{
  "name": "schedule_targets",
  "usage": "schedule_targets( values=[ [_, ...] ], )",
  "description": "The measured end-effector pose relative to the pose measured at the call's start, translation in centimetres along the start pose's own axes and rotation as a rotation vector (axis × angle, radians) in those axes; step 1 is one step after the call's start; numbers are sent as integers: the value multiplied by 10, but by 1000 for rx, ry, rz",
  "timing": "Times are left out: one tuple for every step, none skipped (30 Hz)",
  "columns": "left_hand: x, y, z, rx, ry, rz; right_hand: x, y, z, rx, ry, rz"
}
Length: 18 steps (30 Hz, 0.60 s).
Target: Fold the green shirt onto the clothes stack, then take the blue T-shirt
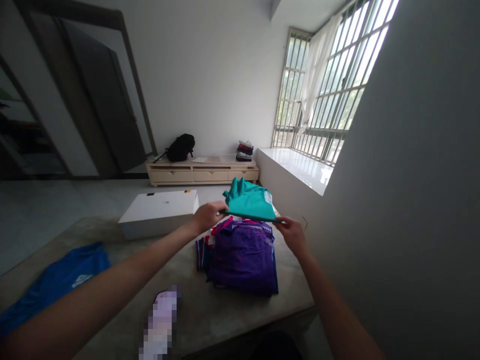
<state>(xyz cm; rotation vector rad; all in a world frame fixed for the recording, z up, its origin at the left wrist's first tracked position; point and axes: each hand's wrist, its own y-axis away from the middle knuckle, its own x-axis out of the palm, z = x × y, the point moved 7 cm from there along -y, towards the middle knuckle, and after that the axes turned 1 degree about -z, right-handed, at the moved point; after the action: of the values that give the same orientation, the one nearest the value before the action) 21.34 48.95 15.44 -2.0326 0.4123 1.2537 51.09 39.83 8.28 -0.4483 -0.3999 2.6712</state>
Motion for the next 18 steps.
schedule_targets(
  values=[
    [25,18,2,-11,-7,38,10,20,-22,20,46,24],
    [50,38,4,-25,-15,80,19,41,-43,37,94,49],
    [74,59,6,-39,-25,128,29,63,-63,51,142,78],
    [97,80,7,-52,-35,181,37,84,-82,66,190,104],
    [119,100,7,-65,-44,232,44,103,-100,80,238,130],
    [137,119,8,-77,-52,274,49,120,-115,92,283,150],
    [152,135,9,-87,-57,302,52,133,-128,103,323,161],
    [164,149,9,-96,-60,320,53,142,-138,113,359,169],
    [172,159,10,-103,-60,326,54,148,-145,121,390,173],
    [177,167,10,-109,-59,326,54,152,-150,127,417,177],
    [180,173,10,-114,-56,324,53,153,-153,131,440,182],
    [182,177,10,-116,-50,320,53,153,-155,135,461,188],
    [182,180,9,-116,-42,317,53,153,-154,137,479,192],
    [180,183,10,-116,-34,312,53,153,-153,140,495,196],
    [177,186,13,-118,-26,304,54,155,-152,144,512,198],
    [172,190,19,-129,-22,292,54,158,-151,149,529,191],
    [165,194,31,-150,-23,276,52,163,-150,154,538,173],
    [155,201,47,-186,-31,256,49,170,-151,161,538,148]
  ],
)
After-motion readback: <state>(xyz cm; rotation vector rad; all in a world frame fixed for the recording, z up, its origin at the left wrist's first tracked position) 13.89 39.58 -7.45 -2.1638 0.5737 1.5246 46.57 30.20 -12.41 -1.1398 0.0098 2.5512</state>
